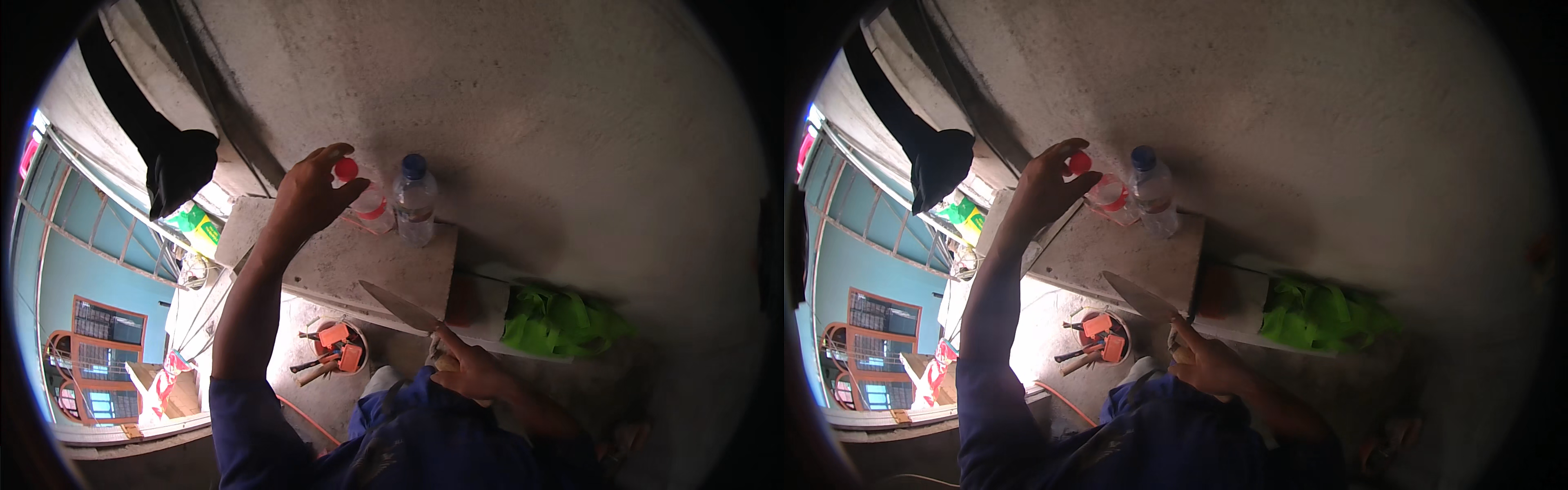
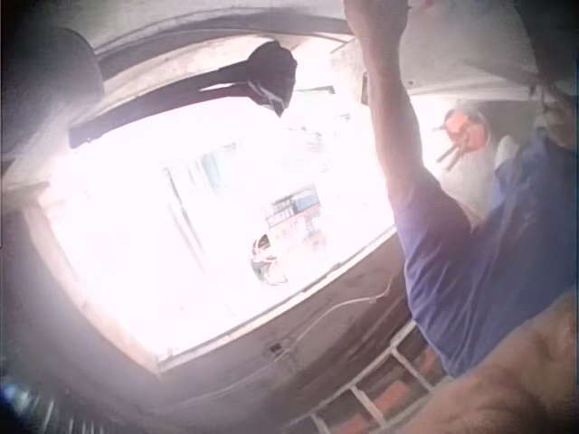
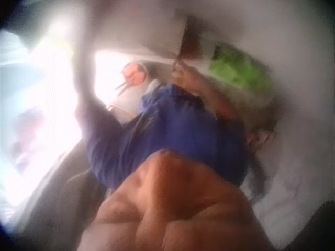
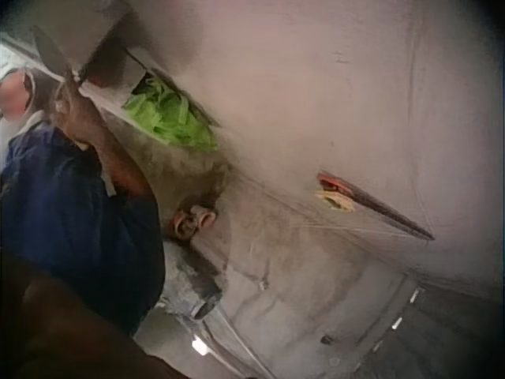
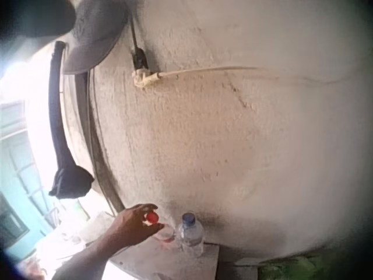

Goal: The person scoops plaster from a bucket using a trowel and applies it to a rectangular tile held in the other hand. The person repeatedly spreads and smooths the plaster on the tile surface, then scrapes excess material back into the bucket.

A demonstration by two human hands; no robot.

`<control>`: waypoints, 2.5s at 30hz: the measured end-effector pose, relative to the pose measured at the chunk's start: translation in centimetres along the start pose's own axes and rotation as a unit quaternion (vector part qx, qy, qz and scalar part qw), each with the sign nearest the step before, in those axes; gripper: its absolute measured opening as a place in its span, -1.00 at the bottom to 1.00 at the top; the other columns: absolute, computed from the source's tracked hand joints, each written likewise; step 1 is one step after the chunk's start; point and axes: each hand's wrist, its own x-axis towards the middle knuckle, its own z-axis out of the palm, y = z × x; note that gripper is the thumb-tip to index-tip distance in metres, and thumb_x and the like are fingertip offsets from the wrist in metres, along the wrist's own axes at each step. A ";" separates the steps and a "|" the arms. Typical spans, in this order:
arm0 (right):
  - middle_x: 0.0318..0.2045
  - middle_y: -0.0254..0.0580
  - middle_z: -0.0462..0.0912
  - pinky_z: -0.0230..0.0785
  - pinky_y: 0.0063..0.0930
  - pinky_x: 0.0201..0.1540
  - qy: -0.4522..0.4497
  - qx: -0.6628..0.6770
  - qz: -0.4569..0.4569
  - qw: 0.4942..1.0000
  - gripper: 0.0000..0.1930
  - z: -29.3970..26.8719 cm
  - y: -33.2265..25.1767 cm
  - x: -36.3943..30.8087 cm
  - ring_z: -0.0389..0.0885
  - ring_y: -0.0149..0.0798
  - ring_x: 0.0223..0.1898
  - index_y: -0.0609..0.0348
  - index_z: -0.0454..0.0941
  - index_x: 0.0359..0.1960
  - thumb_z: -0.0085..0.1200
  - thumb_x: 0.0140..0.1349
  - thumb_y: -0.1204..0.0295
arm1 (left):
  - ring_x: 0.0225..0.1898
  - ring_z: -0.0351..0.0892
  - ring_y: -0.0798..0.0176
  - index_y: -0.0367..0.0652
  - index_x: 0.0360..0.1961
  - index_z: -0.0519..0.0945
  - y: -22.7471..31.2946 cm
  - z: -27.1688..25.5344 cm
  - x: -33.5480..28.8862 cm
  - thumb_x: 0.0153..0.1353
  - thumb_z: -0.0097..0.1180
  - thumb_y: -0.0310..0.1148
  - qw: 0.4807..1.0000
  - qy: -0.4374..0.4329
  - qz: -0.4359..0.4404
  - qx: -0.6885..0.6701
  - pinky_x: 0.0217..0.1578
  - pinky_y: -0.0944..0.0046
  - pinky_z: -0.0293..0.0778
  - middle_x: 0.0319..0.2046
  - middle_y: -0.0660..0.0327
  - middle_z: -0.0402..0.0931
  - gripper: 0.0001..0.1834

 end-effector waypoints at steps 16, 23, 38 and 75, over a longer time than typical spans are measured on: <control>-0.20 -0.04 0.54 0.37 -0.41 -0.10 -0.007 0.053 0.028 0.998 0.02 5.3 -9.5 6.2 0.44 -0.34 -0.22 0.14 -0.16 0.62 0.26 0.21 0.53 | -0.16 0.68 -0.12 -0.38 -0.15 0.70 -26.4 -4.1 -8.5 0.36 0.06 0.29 0.968 -0.246 0.032 0.034 -0.04 0.00 0.53 -0.24 -0.15 0.70 -0.24; -0.10 0.00 0.63 0.42 -0.32 0.07 -0.044 -0.019 0.100 0.994 0.01 6.8 -15.8 7.8 0.58 -0.19 -0.05 0.00 -0.14 0.63 0.26 0.23 0.46 | -0.31 0.66 0.28 -0.31 -0.09 0.65 -26.6 -2.9 -14.9 0.45 0.08 -0.17 0.881 -0.163 -0.251 -0.366 -0.27 0.23 0.60 -0.35 0.14 0.66 -0.64; -0.34 -0.12 0.65 0.45 -0.39 -0.14 -0.213 -0.040 0.054 0.975 0.07 9.8 -14.7 5.9 0.58 -0.31 -0.31 0.07 -0.26 0.63 0.28 0.24 0.39 | -0.08 0.61 0.00 -0.12 0.06 0.51 -20.3 1.8 -37.3 0.54 -0.19 0.19 0.420 0.346 -0.232 -0.806 0.07 -0.17 0.52 -0.19 0.07 0.59 -0.44; -0.02 0.27 0.66 0.39 -0.17 0.21 -0.533 -0.182 -0.108 0.819 0.00 36.1 -18.2 1.8 0.67 0.10 0.04 0.02 -0.25 0.64 0.18 0.30 0.28 | 0.17 0.54 0.11 -0.20 0.01 0.55 -8.6 0.4 -70.6 0.55 0.02 -0.24 0.370 0.776 -0.182 -0.477 0.31 -0.08 0.40 -0.05 0.10 0.63 -0.74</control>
